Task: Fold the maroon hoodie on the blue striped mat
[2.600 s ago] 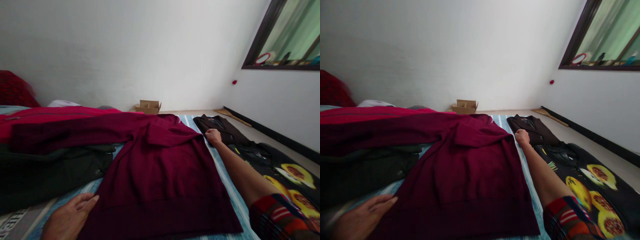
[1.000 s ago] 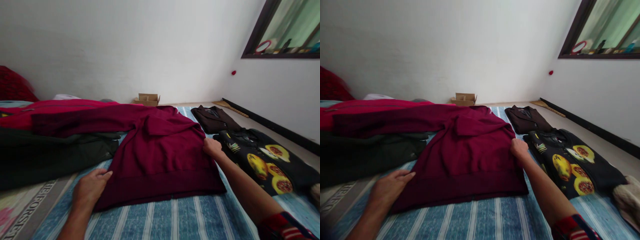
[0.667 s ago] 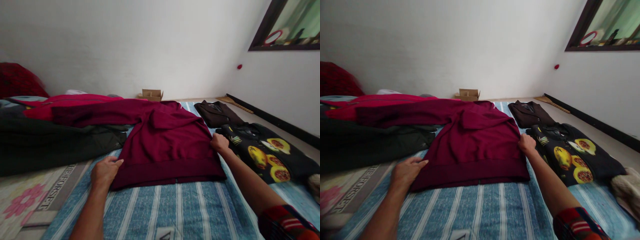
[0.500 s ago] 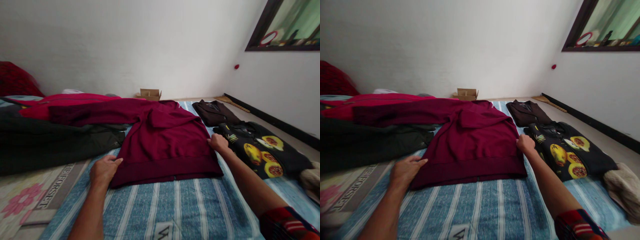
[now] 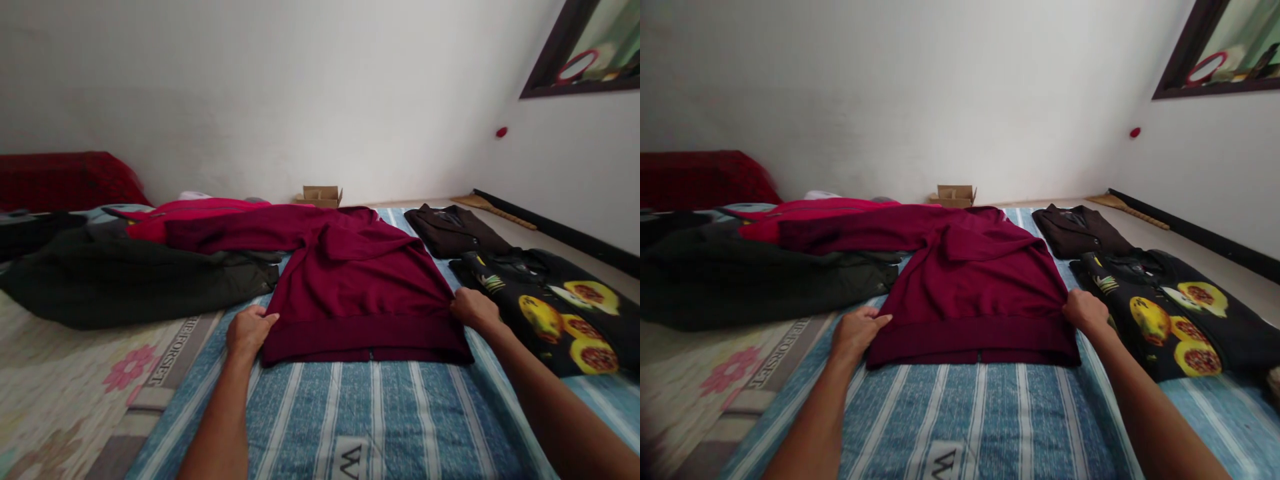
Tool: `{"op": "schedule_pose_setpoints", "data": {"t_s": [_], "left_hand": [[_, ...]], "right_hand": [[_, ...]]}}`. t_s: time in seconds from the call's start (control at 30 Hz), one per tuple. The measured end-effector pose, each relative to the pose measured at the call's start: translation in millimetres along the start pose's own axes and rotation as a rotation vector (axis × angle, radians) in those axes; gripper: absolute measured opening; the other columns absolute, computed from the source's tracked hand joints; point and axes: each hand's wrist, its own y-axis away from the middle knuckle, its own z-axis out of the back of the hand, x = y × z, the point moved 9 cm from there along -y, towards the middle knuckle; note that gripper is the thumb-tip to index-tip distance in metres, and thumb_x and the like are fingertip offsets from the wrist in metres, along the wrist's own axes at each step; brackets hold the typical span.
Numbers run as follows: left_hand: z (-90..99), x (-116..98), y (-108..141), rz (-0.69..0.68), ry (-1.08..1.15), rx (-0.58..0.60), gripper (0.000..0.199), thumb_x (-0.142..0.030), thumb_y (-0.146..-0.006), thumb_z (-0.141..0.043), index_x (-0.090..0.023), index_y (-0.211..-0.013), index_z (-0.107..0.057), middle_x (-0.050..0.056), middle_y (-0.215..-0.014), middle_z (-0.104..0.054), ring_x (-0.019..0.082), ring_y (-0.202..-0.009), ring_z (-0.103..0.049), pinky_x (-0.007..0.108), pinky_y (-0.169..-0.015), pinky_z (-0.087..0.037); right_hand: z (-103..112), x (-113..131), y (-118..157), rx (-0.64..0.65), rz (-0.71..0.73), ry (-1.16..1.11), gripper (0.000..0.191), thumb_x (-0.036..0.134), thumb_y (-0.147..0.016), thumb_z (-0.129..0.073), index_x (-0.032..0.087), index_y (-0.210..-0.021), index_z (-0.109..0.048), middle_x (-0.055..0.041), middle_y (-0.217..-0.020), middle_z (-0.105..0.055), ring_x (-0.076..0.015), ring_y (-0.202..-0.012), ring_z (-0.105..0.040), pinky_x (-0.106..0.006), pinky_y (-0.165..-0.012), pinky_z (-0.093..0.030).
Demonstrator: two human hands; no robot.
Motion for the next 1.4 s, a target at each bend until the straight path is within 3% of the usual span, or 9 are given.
{"op": "schedule_pose_setpoints", "data": {"t_s": [0.2,0.4,0.67,0.77,0.9,1.03,1.13,1.23,1.4], "left_hand": [[-1.8,-2.9,3.1,-0.05,-0.045,0.043,0.016,-0.036,-0.07,-0.059,-0.02,-0.07,-0.06,0.003,-0.071,-0.067,0.02,-0.07,-0.062,0.025,-0.057,-0.039],[-4.1,-8.5,-0.8,-0.062,-0.128,0.054,0.018,-0.038,-0.073,-0.057,-0.02,-0.071,-0.062,0.002,-0.073,-0.068,0.019,-0.071,-0.063,0.024,-0.057,-0.038],[-8.3,-51.4,-60.9,-0.082,-0.214,0.052,0.027,-0.039,-0.076,-0.054,-0.016,-0.074,-0.068,0.013,-0.09,-0.07,0.023,-0.082,-0.065,0.025,-0.061,-0.039],[-7.0,-52.6,-76.2,-0.048,-0.195,0.026,0.023,-0.033,-0.074,-0.054,-0.015,-0.079,-0.068,0.012,-0.091,-0.07,0.021,-0.08,-0.066,0.024,-0.059,-0.039],[-1.6,-41.3,-79.0,-0.005,-0.193,-0.019,0.027,-0.035,-0.074,-0.053,-0.017,-0.089,-0.066,0.012,-0.095,-0.07,0.025,-0.083,-0.065,0.026,-0.058,-0.04],[-5.3,-43.8,-90.3,-0.04,-0.277,0.037,0.029,-0.039,-0.072,-0.055,-0.019,-0.09,-0.065,0.011,-0.1,-0.069,0.027,-0.087,-0.065,0.027,-0.058,-0.042],[-12.2,-59.8,-108.1,-0.095,-0.357,0.133,0.034,-0.046,-0.075,-0.051,-0.016,-0.079,-0.066,0.015,-0.096,-0.068,0.029,-0.086,-0.065,0.03,-0.061,-0.044],[-14.1,-79.5,-127.3,-0.127,-0.379,0.156,0.044,-0.051,-0.08,-0.043,-0.014,-0.076,-0.067,0.018,-0.09,-0.069,0.032,-0.084,-0.064,0.033,-0.063,-0.044],[-22.5,-101.3,-152.2,-0.157,-0.409,0.129,0.044,-0.047,-0.083,-0.041,-0.012,-0.085,-0.069,0.021,-0.1,-0.067,0.035,-0.093,-0.062,0.034,-0.067,-0.046]], "right_hand": [[-7.0,2.0,3.5,0.039,0.052,0.027,0.033,0.028,-0.085,-0.041,0.014,-0.098,-0.067,-0.0204,-0.102,-0.065,-0.0321,-0.096,-0.064,-0.036,-0.07,-0.048],[-13.3,3.3,4.1,0.075,0.096,0.039,0.036,0.029,-0.085,-0.037,0.013,-0.098,-0.066,-0.0202,-0.102,-0.065,-0.0335,-0.096,-0.063,-0.037,-0.07,-0.048],[-13.4,10.0,2.1,0.113,0.09,0.03,0.035,0.028,-0.084,-0.034,0.014,-0.096,-0.065,-0.0191,-0.104,-0.065,-0.0329,-0.098,-0.062,-0.036,-0.07,-0.047],[-14.4,9.9,0.2,0.122,0.089,0.031,0.034,0.026,-0.083,-0.035,0.014,-0.094,-0.065,-0.019,-0.102,-0.065,-0.0325,-0.096,-0.063,-0.035,-0.069,-0.047],[-13.1,10.7,-1.8,0.114,0.097,0.034,0.033,0.021,-0.082,-0.036,0.013,-0.094,-0.065,-0.0188,-0.1,-0.066,-0.0314,-0.093,-0.064,-0.035,-0.067,-0.047],[-5.4,14.2,-6.8,0.09,0.09,0.033,0.03,0.019,-0.08,-0.04,0.013,-0.094,-0.066,-0.0168,-0.099,-0.067,-0.0307,-0.093,-0.064,-0.035,-0.069,-0.047],[9.4,26.3,-22.3,0.035,0.086,0.021,0.029,0.028,-0.081,-0.046,0.014,-0.097,-0.065,-0.0168,-0.101,-0.066,-0.0308,-0.095,-0.064,-0.036,-0.071,-0.048],[29.1,48.4,-52.7,-0.056,0.076,-0.006,0.037,0.04,-0.084,-0.045,0.014,-0.103,-0.063,-0.0175,-0.107,-0.064,-0.0298,-0.1,-0.061,-0.036,-0.077,-0.047],[46.3,87.6,-117.9,-0.151,0.053,-0.058,0.039,0.036,-0.087,-0.044,0.012,-0.114,-0.057,-0.0178,-0.115,-0.06,-0.0264,-0.105,-0.059,-0.034,-0.084,-0.045]]}}
